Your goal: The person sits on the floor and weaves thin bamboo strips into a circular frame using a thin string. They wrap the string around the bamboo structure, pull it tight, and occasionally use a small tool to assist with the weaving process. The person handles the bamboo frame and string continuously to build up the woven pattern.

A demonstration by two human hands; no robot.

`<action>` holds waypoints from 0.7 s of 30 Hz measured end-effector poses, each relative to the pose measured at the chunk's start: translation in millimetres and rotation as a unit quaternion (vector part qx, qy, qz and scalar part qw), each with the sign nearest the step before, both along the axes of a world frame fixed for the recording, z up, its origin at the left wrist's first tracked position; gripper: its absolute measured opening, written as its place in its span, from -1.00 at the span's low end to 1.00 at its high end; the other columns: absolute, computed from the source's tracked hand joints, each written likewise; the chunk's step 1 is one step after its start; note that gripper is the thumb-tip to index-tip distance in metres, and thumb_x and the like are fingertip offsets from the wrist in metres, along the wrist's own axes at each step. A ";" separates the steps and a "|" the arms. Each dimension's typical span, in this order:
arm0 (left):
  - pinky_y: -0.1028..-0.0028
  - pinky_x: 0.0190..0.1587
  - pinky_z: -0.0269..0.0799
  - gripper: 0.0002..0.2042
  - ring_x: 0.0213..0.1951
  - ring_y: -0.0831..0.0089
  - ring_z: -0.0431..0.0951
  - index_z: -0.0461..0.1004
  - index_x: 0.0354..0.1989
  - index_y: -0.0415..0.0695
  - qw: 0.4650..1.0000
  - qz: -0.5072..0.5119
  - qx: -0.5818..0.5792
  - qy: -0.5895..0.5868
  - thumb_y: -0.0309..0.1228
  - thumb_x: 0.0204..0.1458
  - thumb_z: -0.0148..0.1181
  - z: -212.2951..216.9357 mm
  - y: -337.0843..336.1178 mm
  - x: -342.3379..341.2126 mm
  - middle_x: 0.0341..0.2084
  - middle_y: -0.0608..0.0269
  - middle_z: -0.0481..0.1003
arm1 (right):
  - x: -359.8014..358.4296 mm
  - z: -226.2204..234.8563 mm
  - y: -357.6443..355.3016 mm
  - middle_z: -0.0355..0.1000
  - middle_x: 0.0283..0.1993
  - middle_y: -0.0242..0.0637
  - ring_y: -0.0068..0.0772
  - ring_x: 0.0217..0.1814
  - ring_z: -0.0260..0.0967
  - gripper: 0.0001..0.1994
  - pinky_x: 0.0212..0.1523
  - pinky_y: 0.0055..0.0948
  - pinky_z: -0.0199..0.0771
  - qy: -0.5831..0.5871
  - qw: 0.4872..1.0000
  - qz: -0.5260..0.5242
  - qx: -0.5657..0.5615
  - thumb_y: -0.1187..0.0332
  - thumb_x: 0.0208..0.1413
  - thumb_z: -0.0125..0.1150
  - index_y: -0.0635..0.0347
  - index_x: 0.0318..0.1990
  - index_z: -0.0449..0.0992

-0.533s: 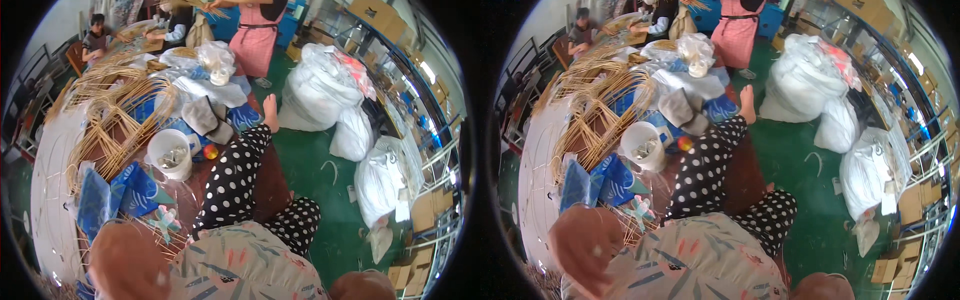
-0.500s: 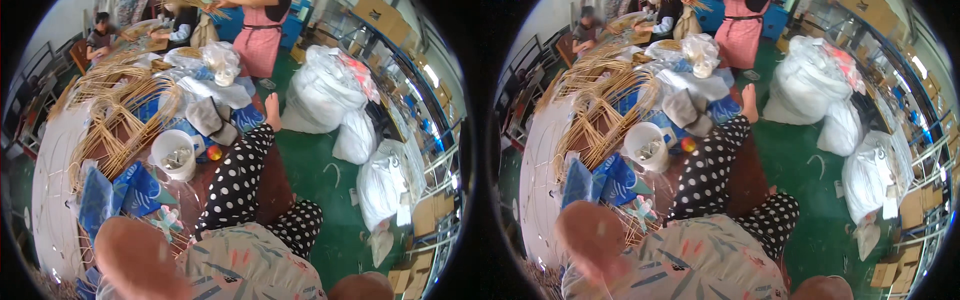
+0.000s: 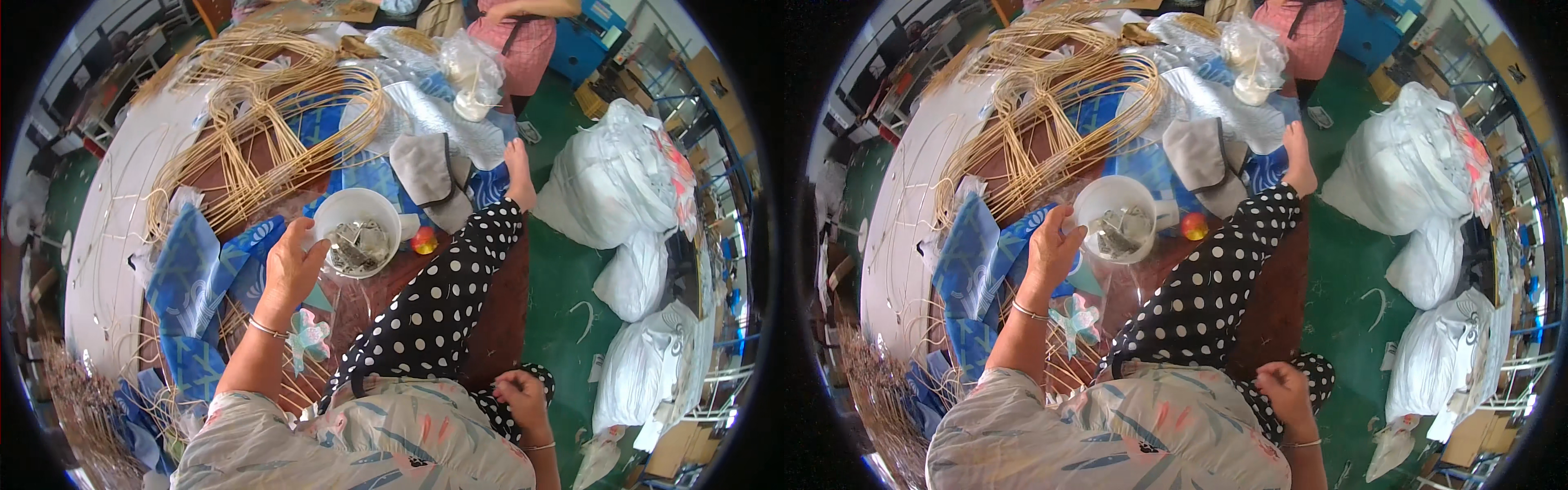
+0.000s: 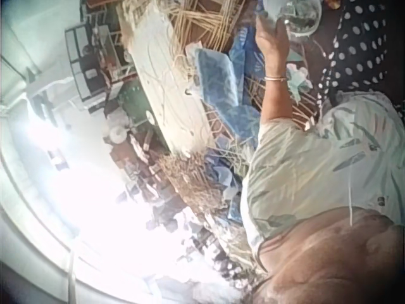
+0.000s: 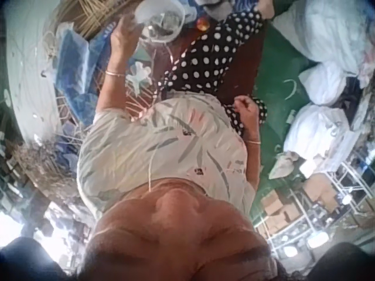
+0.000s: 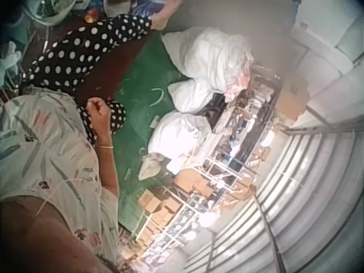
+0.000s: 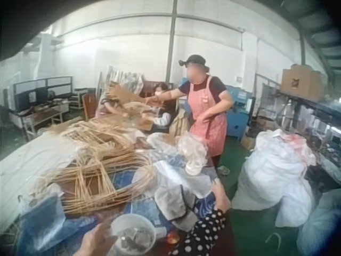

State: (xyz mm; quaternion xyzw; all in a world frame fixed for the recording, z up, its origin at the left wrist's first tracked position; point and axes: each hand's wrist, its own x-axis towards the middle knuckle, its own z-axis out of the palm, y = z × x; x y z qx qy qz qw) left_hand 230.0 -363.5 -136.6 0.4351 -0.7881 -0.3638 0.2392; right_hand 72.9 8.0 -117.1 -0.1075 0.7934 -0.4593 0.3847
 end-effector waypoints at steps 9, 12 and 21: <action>0.39 -0.40 0.37 -0.66 -0.48 0.23 0.50 0.33 -0.19 -0.29 0.999 0.034 0.037 0.002 -0.36 -0.13 0.14 -18.5 -5.1 -7.2 -0.53 -0.03 0.46 | -0.4 -39.4 -42.0 0.44 -0.49 -0.20 -0.42 -0.49 0.39 -0.78 -0.45 -0.50 0.35 0.133 0.957 0.240 0.093 0.31 -0.11 0.15 0.29 -0.36 0.46; 0.40 -0.39 0.38 -0.67 -0.46 0.24 0.51 0.31 -0.15 -0.30 0.999 0.013 0.033 0.007 -0.40 -0.09 0.08 -19.7 -2.1 -4.4 -0.51 -0.05 0.46 | 1.2 -35.1 -59.3 0.44 -0.46 -0.14 -0.27 -0.45 0.41 -0.78 -0.41 -0.45 0.36 0.098 0.949 0.267 0.137 0.31 -0.12 0.15 0.28 -0.37 0.46; 0.35 -0.41 0.39 -0.68 -0.46 0.16 0.51 0.25 -0.14 -0.29 0.999 0.011 0.035 0.021 -0.45 -0.08 0.03 -24.9 7.6 10.8 -0.55 -0.08 0.45 | 1.9 -38.2 -79.0 0.41 -0.49 -0.14 -0.29 -0.47 0.38 -0.79 -0.40 -0.45 0.34 0.110 0.943 0.273 0.155 0.32 -0.12 0.15 0.30 -0.39 0.45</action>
